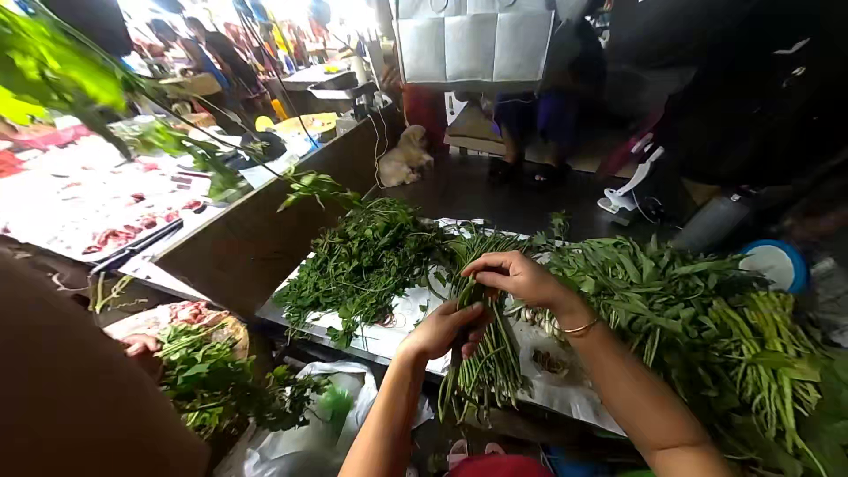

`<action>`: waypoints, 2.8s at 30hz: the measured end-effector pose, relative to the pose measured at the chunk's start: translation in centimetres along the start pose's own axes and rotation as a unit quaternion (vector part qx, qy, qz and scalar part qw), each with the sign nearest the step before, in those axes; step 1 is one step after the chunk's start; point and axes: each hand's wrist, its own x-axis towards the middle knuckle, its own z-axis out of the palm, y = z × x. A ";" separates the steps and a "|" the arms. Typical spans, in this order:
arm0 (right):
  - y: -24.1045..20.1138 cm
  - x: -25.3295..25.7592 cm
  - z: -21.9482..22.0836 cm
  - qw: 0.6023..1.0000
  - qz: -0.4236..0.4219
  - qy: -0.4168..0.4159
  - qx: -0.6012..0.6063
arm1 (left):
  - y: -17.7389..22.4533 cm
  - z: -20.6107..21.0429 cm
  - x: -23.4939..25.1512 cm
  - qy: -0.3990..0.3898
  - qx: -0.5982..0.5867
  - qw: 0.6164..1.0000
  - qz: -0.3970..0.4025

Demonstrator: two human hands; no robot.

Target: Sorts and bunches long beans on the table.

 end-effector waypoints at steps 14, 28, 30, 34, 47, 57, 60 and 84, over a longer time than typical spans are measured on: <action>-0.5 1.8 -0.5 0.984 -0.113 -0.028 -0.132 | 0.9 -1.1 0.0 0.009 0.018 1.000 0.019; 4.6 -0.5 17.7 0.986 -0.100 -0.059 0.117 | 12.1 1.1 -6.6 0.217 0.117 0.864 0.439; 9.1 -2.7 21.9 0.977 -0.031 -0.170 0.127 | 11.0 -4.8 -7.9 0.080 0.140 0.850 0.500; 13.7 -4.2 19.8 0.964 0.018 -0.260 0.056 | 9.9 0.2 -7.4 0.290 0.200 0.844 0.404; 19.4 -2.0 12.2 0.875 0.399 -0.032 -0.271 | -3.8 -5.0 -0.9 0.297 0.123 0.933 0.164; 5.1 -3.4 5.4 0.975 0.062 0.029 -0.212 | -5.9 -4.4 2.5 0.241 0.230 0.931 0.151; 3.9 -2.6 3.5 0.975 -0.020 0.153 -0.160 | -6.1 -2.4 3.3 0.201 0.136 0.962 0.124; 7.2 1.6 4.4 0.977 -0.006 0.204 -0.063 | -7.0 -2.1 4.2 0.263 0.209 0.934 0.123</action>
